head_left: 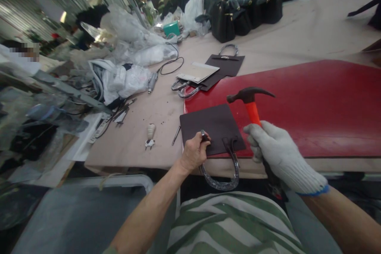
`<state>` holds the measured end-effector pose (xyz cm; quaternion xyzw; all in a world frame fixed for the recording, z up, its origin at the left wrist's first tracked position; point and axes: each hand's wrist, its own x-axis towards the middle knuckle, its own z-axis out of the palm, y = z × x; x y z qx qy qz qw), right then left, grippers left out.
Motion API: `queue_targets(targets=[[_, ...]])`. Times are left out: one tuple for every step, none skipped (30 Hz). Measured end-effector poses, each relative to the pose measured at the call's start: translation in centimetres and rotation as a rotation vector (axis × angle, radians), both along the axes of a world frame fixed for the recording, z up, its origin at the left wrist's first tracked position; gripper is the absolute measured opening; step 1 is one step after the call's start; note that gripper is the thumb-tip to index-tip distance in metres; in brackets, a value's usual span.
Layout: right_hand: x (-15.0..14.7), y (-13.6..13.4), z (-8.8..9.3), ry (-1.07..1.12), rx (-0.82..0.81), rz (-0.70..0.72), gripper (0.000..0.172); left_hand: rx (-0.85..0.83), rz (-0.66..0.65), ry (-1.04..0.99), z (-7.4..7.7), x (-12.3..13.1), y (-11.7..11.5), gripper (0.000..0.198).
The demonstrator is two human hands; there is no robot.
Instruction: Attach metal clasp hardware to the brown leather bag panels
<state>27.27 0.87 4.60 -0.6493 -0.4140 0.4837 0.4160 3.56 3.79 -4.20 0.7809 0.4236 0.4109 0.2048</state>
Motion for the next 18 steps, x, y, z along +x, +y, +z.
queue_targets(targets=[[0.2,-0.1,0.4,-0.031,-0.015,-0.005,0.027,-0.009,-0.001,-0.006,-0.1,0.0,0.0,0.013],[0.4,-0.3,0.7,-0.087,-0.011,0.008,0.028,-0.020,0.002,-0.010,-0.2,0.0,0.0,0.013],[0.6,-0.5,1.0,-0.156,0.009,0.029,0.030,-0.028,0.007,-0.012,-0.2,-0.1,-0.1,0.013],[0.7,-0.7,1.2,-0.228,0.040,0.049,0.033,-0.034,0.013,-0.013,-0.3,-0.1,-0.1,0.012],[0.8,-1.0,1.5,-0.291,0.072,0.071,0.035,-0.036,0.016,-0.014,-0.3,-0.1,-0.1,0.012],[0.8,-1.2,1.7,-0.339,0.096,0.094,0.037,-0.040,0.015,-0.015,-0.3,-0.1,-0.1,0.011],[0.7,-1.5,1.9,-0.373,0.118,0.115,0.037,-0.048,0.009,-0.015,-0.2,-0.1,-0.1,0.011],[0.6,-1.7,2.1,-0.402,0.139,0.134,0.038,-0.061,0.000,-0.015,-0.2,-0.2,0.0,0.011],[0.4,-1.8,2.2,-0.427,0.158,0.154,0.037,-0.076,-0.012,-0.017,-0.1,-0.2,0.0,0.011],[0.2,-1.9,2.3,-0.448,0.176,0.173,0.037,-0.093,-0.024,-0.022,0.0,-0.3,0.1,0.011],[0.0,-1.9,2.3,-0.460,0.187,0.194,0.036,-0.109,-0.038,-0.028,0.1,-0.3,0.1,0.011],[-0.2,-2.0,2.4,-0.466,0.191,0.210,0.036,-0.124,-0.048,-0.037,0.2,-0.3,0.2,0.012],[-0.3,-1.9,2.3,-0.466,0.187,0.222,0.036,-0.134,-0.053,-0.047,0.3,-0.4,0.3,0.012],[-0.4,-1.9,2.3,-0.464,0.177,0.228,0.036,-0.143,-0.056,-0.055,0.4,-0.4,0.4,0.012],[-0.5,-1.9,2.3,-0.461,0.163,0.228,0.036,-0.153,-0.057,-0.061,0.5,-0.5,0.4,0.012],[-0.5,-1.9,2.3,-0.459,0.147,0.223,0.035,-0.164,-0.057,-0.066,0.6,-0.5,0.5,0.012],[-0.6,-1.9,2.3,-0.457,0.132,0.216,0.035,-0.173,-0.057,-0.072,0.6,-0.5,0.6,0.012],[-0.6,-1.9,2.3,-0.456,0.120,0.210,0.034,-0.183,-0.058,-0.078,0.6,-0.6,0.6,0.012]])
